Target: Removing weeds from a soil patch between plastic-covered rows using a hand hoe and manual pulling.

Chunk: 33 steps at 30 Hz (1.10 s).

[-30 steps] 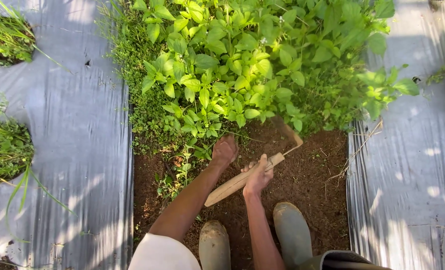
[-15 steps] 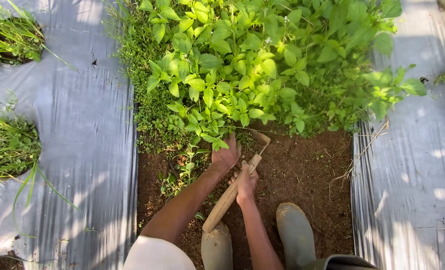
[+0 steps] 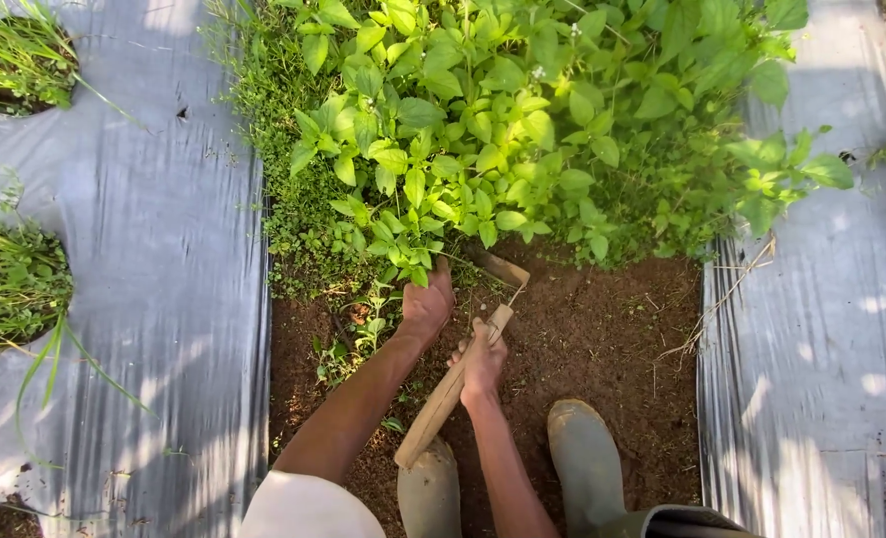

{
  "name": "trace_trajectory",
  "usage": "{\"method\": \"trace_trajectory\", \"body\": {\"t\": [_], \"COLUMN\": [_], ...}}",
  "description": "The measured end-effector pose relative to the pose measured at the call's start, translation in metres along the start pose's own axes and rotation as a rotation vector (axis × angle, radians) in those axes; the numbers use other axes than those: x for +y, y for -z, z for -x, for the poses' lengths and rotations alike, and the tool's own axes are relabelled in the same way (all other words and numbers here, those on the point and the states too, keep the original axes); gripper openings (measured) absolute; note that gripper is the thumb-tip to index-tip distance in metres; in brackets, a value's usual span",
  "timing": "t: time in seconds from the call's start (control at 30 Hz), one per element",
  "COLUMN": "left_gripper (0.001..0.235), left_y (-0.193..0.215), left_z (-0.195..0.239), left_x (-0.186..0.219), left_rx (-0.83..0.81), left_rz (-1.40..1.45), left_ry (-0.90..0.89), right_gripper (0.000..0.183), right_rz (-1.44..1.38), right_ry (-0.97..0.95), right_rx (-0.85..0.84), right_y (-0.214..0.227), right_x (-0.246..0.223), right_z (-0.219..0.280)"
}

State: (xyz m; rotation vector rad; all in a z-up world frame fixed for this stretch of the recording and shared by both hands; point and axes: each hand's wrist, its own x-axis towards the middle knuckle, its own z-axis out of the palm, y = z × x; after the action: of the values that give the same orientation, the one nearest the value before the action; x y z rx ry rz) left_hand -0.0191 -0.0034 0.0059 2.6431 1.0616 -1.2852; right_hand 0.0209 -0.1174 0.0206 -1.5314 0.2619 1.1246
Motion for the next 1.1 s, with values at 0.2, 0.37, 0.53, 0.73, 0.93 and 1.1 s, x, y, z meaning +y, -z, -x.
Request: {"method": "trace_trajectory", "body": {"t": [0.2,0.37,0.53,0.73,0.93,1.1], "left_gripper": [0.068,0.058,0.059,0.06,0.061,0.062], "left_y": [-0.041,0.008,-0.004,-0.01,-0.024,-0.033], "left_z": [-0.037,0.013,0.006,-0.008,-0.015,-0.022], "left_x": [0.005,-0.004,-0.002,0.003,0.004,0.003], "left_rx": [0.015,0.044,0.032,0.017,0.017,0.005], "left_rz": [0.488,0.679,0.665,0.662,0.633,0.618], "left_ry": [0.077,0.124,0.137,0.149,0.158,0.169], "right_gripper": [0.025,0.02,0.025,0.02,0.021,0.018], "right_rz": [0.008,0.156,0.05,0.186,0.059,0.023], "right_ry": [0.203,0.132,0.193,0.119,0.189,0.213], "right_rx": [0.05,-0.031,0.049,-0.015,0.067,0.042], "right_y": [-0.007,-0.012,-0.009,-0.018,-0.011,-0.013], "right_x": [-0.041,-0.026,-0.037,-0.015,-0.04,-0.033], "right_z": [-0.01,-0.002,-0.003,-0.008,0.009,0.002]}}
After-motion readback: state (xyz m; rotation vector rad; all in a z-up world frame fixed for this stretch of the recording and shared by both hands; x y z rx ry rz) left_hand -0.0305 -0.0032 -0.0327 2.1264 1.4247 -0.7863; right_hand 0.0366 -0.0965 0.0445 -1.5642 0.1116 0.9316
